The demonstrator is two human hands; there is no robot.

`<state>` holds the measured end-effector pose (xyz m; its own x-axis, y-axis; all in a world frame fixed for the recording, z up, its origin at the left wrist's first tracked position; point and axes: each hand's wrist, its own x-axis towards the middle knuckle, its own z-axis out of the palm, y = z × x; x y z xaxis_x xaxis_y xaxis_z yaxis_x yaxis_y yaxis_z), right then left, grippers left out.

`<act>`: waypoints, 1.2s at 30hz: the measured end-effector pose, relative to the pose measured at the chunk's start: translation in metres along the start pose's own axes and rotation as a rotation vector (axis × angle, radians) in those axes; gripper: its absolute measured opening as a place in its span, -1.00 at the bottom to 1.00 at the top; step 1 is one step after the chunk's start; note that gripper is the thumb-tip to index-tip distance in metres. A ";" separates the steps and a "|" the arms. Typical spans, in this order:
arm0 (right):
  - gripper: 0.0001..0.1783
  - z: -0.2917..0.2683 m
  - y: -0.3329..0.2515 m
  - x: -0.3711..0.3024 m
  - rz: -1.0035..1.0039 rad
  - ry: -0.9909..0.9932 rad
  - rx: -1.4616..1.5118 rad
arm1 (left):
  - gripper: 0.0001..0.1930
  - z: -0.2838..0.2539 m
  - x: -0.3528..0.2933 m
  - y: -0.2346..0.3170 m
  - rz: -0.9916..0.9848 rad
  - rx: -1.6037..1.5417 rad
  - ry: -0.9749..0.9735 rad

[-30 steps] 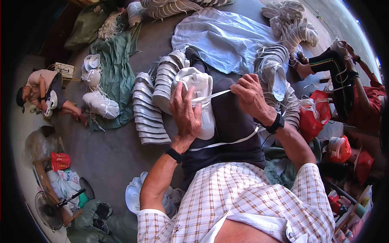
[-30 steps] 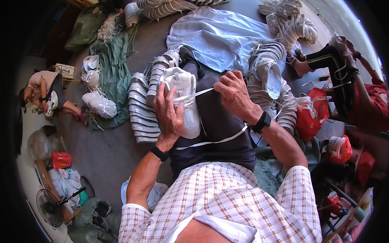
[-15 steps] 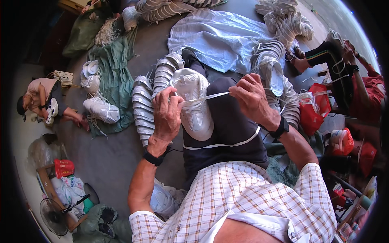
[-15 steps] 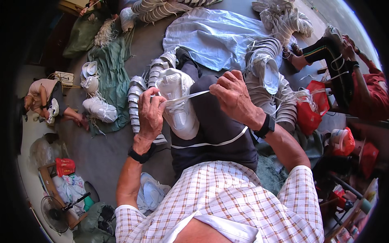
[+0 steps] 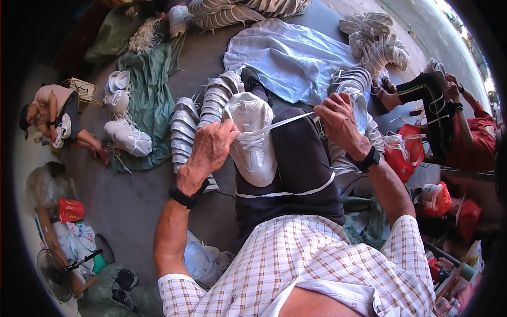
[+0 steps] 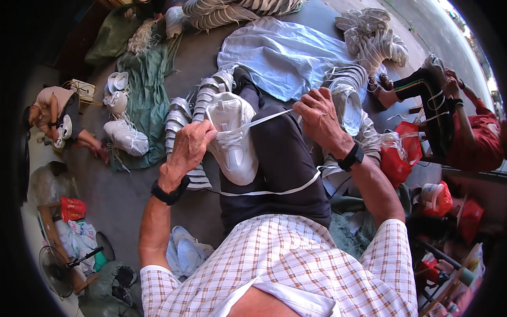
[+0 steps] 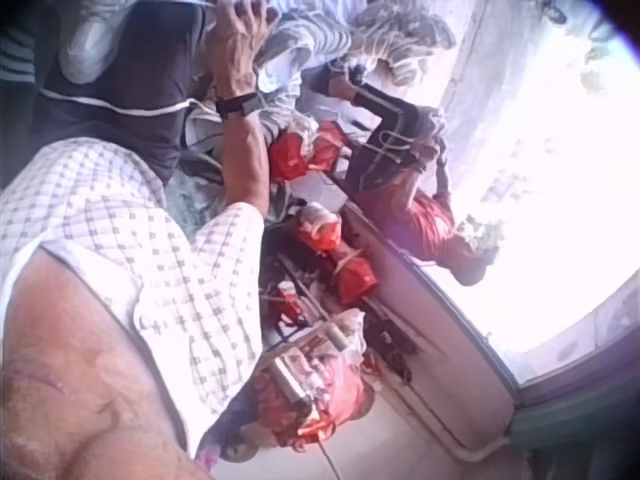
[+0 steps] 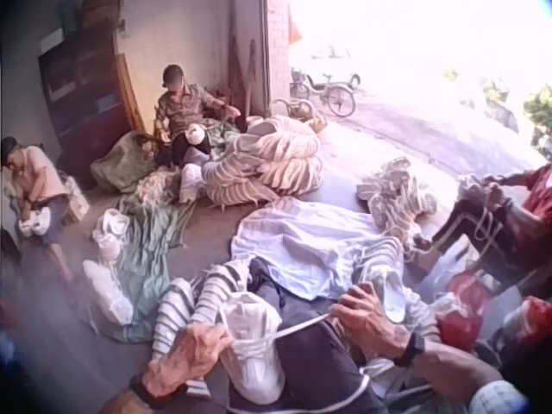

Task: The recorder is lacing several pairs of white shoes in a workshop environment.

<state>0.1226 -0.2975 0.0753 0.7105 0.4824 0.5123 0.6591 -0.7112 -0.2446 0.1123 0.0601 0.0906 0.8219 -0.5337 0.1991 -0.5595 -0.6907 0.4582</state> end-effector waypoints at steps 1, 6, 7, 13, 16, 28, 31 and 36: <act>-0.71 0.002 0.005 -0.002 -0.008 -0.004 0.000 | -0.84 0.001 -0.002 -0.003 -0.005 -0.001 0.007; -0.75 0.018 0.025 -0.009 -0.030 -0.113 -0.020 | -0.82 -0.001 -0.012 -0.023 0.013 0.054 -0.042; -0.76 0.019 0.029 -0.010 -0.011 -0.143 -0.015 | -0.82 0.000 -0.012 -0.023 0.009 0.053 -0.036; -0.84 0.026 0.039 -0.018 0.030 -0.078 -0.037 | -0.74 -0.001 -0.011 -0.022 -0.098 -0.280 -0.115; -0.87 0.013 0.041 -0.022 0.066 -0.007 -0.080 | -0.72 -0.011 -0.009 -0.011 -0.291 -0.476 -0.141; -0.80 0.004 0.110 -0.065 0.645 0.172 -0.137 | -0.88 0.044 -0.039 -0.054 -0.335 -0.015 0.258; -0.81 0.010 0.104 -0.073 0.978 0.283 0.501 | -0.59 0.069 -0.057 -0.041 -1.015 -0.475 0.077; -0.74 0.000 0.109 -0.070 1.197 0.656 1.212 | -0.56 0.098 -0.057 -0.038 -1.348 -1.650 0.337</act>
<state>0.1448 -0.4091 0.0130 0.8770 -0.4182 -0.2367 -0.0668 0.3818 -0.9218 0.0764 0.0689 -0.0236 0.6220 -0.0005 -0.7830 0.6477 0.5622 0.5142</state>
